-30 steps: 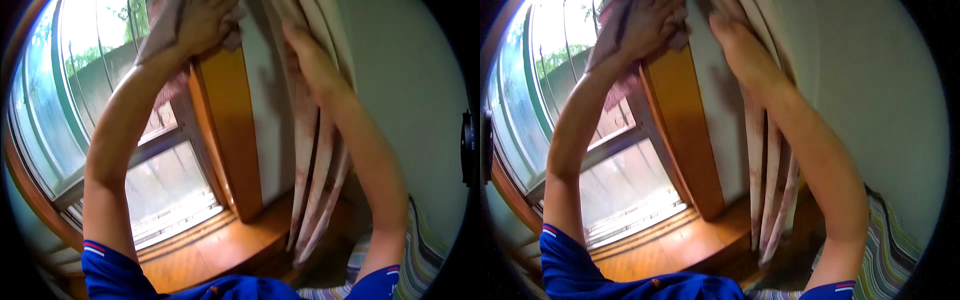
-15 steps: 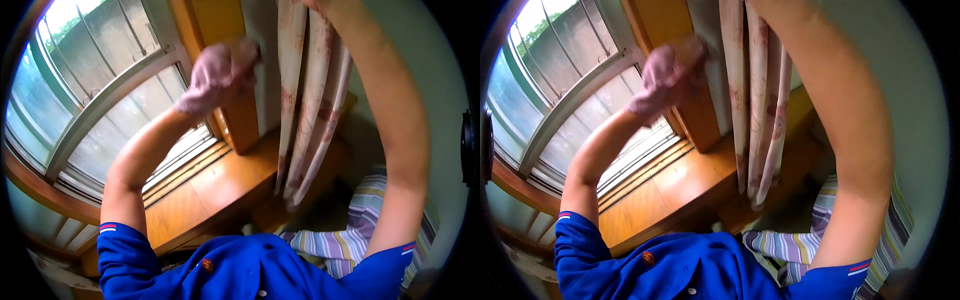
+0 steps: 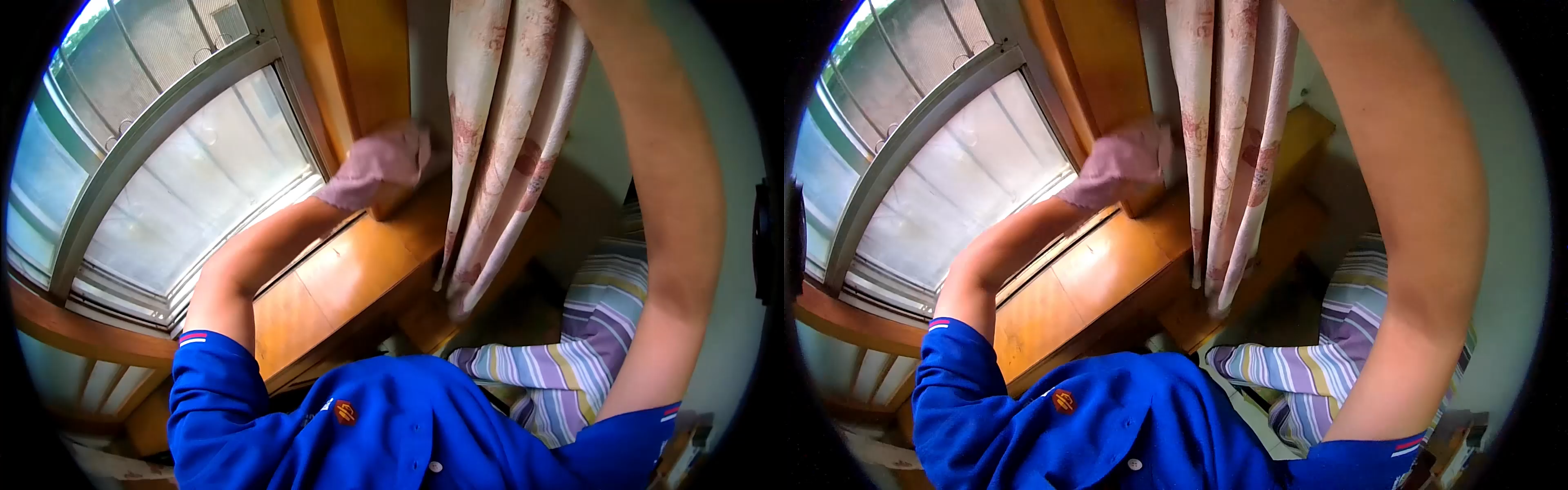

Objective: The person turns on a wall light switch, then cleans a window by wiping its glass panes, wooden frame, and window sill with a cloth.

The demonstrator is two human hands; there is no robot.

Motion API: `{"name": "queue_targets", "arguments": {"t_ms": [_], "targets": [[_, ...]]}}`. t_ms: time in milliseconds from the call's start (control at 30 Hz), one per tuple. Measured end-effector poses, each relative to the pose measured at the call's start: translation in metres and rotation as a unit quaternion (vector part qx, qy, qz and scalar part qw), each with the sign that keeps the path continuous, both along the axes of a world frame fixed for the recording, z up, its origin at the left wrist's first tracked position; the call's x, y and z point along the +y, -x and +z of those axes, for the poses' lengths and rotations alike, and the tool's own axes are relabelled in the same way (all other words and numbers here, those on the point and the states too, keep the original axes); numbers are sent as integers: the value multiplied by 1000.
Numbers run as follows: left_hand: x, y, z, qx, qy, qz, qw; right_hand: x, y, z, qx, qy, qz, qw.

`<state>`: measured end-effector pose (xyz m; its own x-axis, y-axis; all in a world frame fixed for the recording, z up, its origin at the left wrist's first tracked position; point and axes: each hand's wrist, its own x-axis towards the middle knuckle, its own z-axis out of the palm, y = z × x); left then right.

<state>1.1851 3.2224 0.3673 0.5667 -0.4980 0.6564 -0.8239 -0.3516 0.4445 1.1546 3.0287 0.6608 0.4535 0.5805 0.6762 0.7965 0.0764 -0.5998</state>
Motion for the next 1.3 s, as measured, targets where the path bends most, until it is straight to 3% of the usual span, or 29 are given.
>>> {"name": "queue_targets", "arguments": {"t_ms": [33, 100, 200, 300, 333, 400, 467, 500, 533, 567, 600, 667, 733, 800, 900, 967, 1000, 1033, 1067, 1167, 1300], "targets": [[-3, 5, 20, -3, -105, 170, 980, 3, -5, -1, 2, -4, -3, 1000], [-3, 10, 17, -4, -206, 332, 920, 4, -6, -5, -21, -3, -4, 1000], [1, 29, -40, 199, -83, 259, 941, 4, -1, -8, -68, 19, 18, 997], [1, 42, -79, 395, 42, 164, 903, 4, 2, -7, -91, 20, 36, 995], [3, 38, -76, 393, 41, 161, 904, 6, -1, -4, -95, 18, 39, 995], [5, 29, -64, 226, -55, 208, 950, 15, -17, 3, -33, 0, -7, 999], [1, 21, -39, 46, -151, 247, 956, 10, -25, 2, -12, 2, -16, 1000], [-14, 29, -25, 306, 30, 232, 923, 10, -22, 0, -15, 6, -10, 1000], [-30, 39, -11, 483, 264, 258, 794, 12, -16, -1, -17, 11, -5, 1000], [-13, 37, -55, 305, 136, 202, 920, 13, -7, -4, 7, -2, -29, 1000], [5, 36, -97, 81, 37, 170, 981, 13, -4, -3, 13, -12, -40, 999], [11, 41, -96, 174, -81, 177, 965, 8, -6, 0, 14, -2, -33, 999], [22, 28, -83, 221, 48, 52, 973, 10, -10, 5, 0, -10, -20, 1000], [37, 15, -48, 160, 120, -47, 979, 10, -21, 12, 21, -11, -9, 1000], [27, 12, 77, 290, 99, -27, 952, 12, -62, 17, 74, -41, -25, 996], [25, 10, 152, 310, 78, -11, 947, 11, -79, 29, 104, -75, -40, 991], [28, 8, 188, -85, -102, 134, 982, 9, -78, 30, 145, -82, -26, 986], [28, 5, 226, -284, -218, 198, 913, 6, -78, 35, 185, -89, -12, 979], [29, 2, 265, -483, -278, 278, 782, 2, -81, 41, 166, -101, -7, 981], [27, 8, 368, -379, -260, 327, 826, -5, -77, 52, 193, -62, 35, 979], [48, -3, 490, -514, -315, 374, 705, -10, -84, 59, 211, -70, 15, 975]]}}
